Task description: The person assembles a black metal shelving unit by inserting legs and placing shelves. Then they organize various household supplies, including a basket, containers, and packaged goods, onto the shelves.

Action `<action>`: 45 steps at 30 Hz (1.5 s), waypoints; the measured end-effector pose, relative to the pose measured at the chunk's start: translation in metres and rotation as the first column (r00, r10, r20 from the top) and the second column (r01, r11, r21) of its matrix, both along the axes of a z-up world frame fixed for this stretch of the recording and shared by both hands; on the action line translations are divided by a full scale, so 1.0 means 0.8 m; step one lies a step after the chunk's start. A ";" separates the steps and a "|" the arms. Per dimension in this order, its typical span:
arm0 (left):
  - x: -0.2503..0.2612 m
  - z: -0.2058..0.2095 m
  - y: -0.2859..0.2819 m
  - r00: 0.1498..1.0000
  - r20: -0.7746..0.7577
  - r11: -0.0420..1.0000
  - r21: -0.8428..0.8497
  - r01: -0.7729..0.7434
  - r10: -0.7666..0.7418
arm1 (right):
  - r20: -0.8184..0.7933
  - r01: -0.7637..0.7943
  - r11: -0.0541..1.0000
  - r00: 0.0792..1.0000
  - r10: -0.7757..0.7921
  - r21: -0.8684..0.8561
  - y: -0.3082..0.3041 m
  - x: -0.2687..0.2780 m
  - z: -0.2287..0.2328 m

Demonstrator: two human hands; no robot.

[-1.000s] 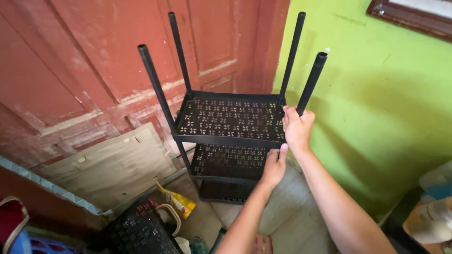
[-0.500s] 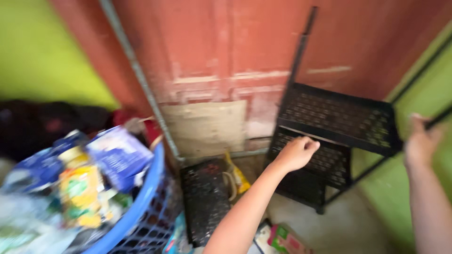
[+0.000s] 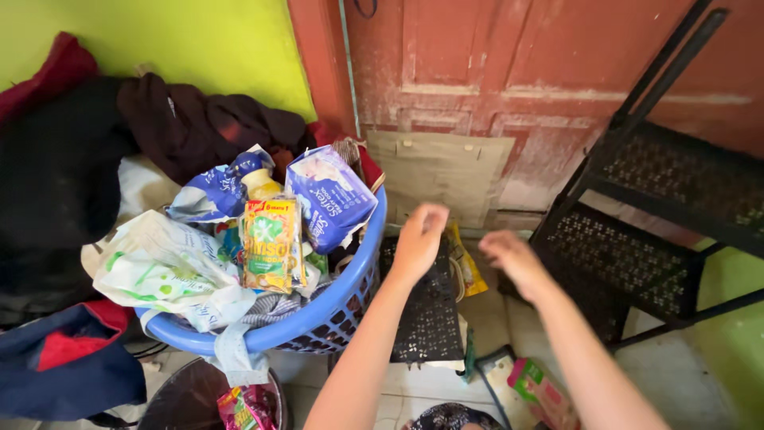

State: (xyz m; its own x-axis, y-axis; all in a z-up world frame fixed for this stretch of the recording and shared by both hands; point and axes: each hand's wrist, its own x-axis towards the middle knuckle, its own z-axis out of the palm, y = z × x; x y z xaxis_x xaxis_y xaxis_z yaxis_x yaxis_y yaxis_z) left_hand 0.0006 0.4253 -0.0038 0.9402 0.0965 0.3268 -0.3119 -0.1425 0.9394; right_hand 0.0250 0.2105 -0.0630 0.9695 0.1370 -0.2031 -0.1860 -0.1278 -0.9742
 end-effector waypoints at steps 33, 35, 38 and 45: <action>0.108 0.186 -0.175 0.978 -0.172 0.993 -0.035 0.113 -0.117 | 0.547 0.683 0.038 0.549 0.631 -0.729 -0.310 -0.025 0.510; 0.126 0.246 -0.209 0.998 0.046 0.988 0.151 0.024 -0.031 | 0.666 0.623 0.248 0.642 0.379 -0.742 -0.385 -0.046 0.566; 0.140 0.326 -0.267 0.950 0.300 0.988 0.152 0.038 -0.083 | 0.535 0.588 0.659 0.783 -0.317 -0.469 -0.475 -0.091 0.569; 0.125 0.417 -0.388 0.906 -0.231 0.924 -0.231 0.304 -0.355 | 0.283 0.484 0.872 0.828 -0.484 0.074 -0.538 -0.163 0.514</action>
